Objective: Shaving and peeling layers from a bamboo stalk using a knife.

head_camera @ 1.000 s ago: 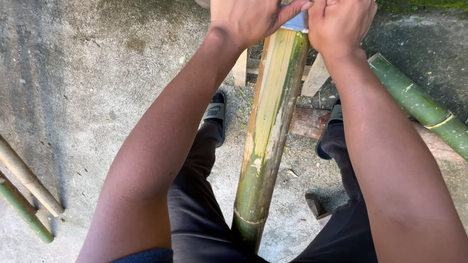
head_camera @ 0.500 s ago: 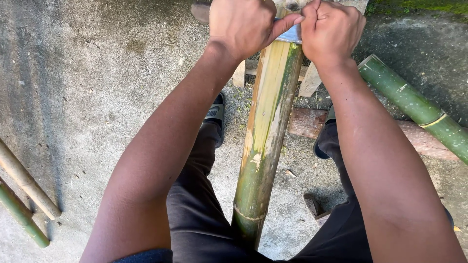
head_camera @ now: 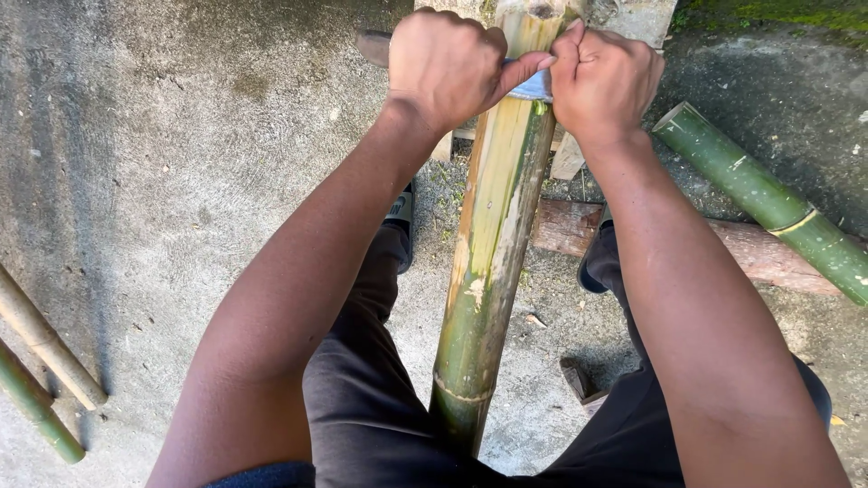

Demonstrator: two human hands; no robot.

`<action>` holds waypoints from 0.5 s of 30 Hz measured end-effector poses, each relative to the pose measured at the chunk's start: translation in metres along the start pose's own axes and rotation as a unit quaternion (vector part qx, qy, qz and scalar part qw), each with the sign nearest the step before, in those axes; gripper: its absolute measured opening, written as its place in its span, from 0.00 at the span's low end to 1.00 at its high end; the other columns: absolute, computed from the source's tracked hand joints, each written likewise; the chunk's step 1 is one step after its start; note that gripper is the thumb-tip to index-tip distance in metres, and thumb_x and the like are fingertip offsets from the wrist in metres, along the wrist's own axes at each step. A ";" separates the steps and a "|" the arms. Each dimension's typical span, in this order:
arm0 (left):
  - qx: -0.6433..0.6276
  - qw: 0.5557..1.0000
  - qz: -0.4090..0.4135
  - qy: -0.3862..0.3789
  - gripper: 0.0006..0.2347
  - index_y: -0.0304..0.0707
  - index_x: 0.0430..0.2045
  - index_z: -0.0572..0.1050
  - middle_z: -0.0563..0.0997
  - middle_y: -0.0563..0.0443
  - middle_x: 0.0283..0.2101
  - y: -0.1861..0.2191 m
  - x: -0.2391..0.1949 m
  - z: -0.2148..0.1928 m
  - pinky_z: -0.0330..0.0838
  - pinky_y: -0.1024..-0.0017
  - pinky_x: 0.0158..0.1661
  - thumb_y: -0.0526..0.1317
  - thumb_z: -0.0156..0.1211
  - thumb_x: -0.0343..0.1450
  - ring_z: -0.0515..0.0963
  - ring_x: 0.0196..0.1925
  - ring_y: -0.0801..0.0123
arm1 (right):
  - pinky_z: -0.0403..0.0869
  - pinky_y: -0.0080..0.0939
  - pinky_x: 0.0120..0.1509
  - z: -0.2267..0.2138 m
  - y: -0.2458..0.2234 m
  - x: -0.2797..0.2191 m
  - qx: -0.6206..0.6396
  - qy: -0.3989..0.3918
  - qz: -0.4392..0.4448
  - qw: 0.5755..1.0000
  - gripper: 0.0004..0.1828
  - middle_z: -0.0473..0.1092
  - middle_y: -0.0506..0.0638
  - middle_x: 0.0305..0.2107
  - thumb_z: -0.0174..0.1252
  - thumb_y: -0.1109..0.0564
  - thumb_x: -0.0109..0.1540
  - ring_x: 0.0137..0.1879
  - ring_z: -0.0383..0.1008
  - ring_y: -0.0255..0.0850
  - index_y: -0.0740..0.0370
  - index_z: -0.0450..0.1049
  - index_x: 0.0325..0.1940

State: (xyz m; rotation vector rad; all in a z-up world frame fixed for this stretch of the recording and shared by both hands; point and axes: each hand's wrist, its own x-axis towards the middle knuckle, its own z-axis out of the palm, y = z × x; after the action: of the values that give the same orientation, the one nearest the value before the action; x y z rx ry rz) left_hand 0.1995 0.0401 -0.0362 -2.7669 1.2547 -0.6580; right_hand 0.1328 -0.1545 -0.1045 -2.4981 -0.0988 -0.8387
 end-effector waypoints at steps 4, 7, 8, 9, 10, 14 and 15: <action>0.001 1.000 -0.001 -0.014 0.31 0.55 0.07 0.78 0.71 0.61 0.07 0.001 -0.001 -0.002 0.63 0.72 0.12 0.70 0.43 0.76 0.70 0.08 0.75 | 0.70 0.52 0.35 0.001 0.000 -0.001 -0.003 -0.012 0.021 1.000 0.18 0.75 0.53 0.24 0.55 0.57 0.71 0.25 0.73 0.53 0.59 0.77 0.27; 0.016 1.000 -0.002 -0.017 0.31 0.55 0.08 0.78 0.71 0.61 0.06 0.002 -0.002 -0.004 0.63 0.72 0.12 0.70 0.42 0.75 0.70 0.07 0.76 | 0.71 0.51 0.35 0.001 -0.001 -0.003 -0.001 -0.016 0.027 1.000 0.18 0.74 0.53 0.23 0.55 0.56 0.71 0.25 0.73 0.53 0.59 0.78 0.27; 0.014 1.000 -0.003 -0.017 0.31 0.55 0.08 0.78 0.71 0.61 0.06 0.003 -0.003 -0.003 0.63 0.72 0.12 0.70 0.42 0.75 0.70 0.07 0.76 | 0.71 0.51 0.35 -0.001 -0.002 -0.003 -0.002 -0.018 0.027 0.999 0.18 0.74 0.53 0.23 0.55 0.56 0.71 0.25 0.73 0.53 0.59 0.78 0.27; 0.004 1.000 -0.004 -0.026 0.31 0.55 0.08 0.78 0.71 0.61 0.06 0.003 -0.005 -0.003 0.63 0.71 0.12 0.70 0.42 0.76 0.70 0.07 0.75 | 0.70 0.52 0.34 -0.001 -0.003 -0.003 -0.006 -0.021 0.026 0.999 0.19 0.74 0.53 0.22 0.55 0.56 0.71 0.24 0.72 0.53 0.59 0.78 0.26; -0.006 0.999 -0.006 -0.034 0.31 0.55 0.08 0.78 0.71 0.61 0.07 0.003 -0.006 -0.002 0.63 0.71 0.13 0.70 0.42 0.76 0.70 0.08 0.75 | 0.70 0.52 0.34 -0.002 -0.004 -0.003 -0.010 -0.023 0.024 0.999 0.19 0.74 0.53 0.22 0.56 0.57 0.71 0.24 0.72 0.52 0.59 0.77 0.25; -0.012 0.999 -0.011 -0.031 0.31 0.55 0.08 0.78 0.71 0.61 0.07 0.004 -0.005 -0.002 0.63 0.71 0.13 0.70 0.42 0.75 0.70 0.08 0.75 | 0.70 0.51 0.33 -0.002 -0.002 -0.002 -0.008 -0.025 0.020 0.999 0.19 0.74 0.53 0.22 0.56 0.57 0.71 0.24 0.72 0.52 0.59 0.77 0.25; -0.011 0.999 -0.012 -0.031 0.31 0.55 0.08 0.78 0.71 0.61 0.07 0.004 -0.005 -0.002 0.64 0.71 0.13 0.70 0.42 0.75 0.71 0.08 0.74 | 0.70 0.51 0.33 -0.003 -0.003 -0.003 -0.010 -0.024 0.016 1.000 0.18 0.74 0.53 0.23 0.55 0.57 0.71 0.24 0.72 0.52 0.59 0.77 0.26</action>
State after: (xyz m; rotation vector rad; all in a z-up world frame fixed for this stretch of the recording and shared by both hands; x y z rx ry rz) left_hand 0.1927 0.0413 -0.0367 -2.8019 1.2261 -0.5579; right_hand 0.1286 -0.1529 -0.1031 -2.5317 -0.0670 -0.7717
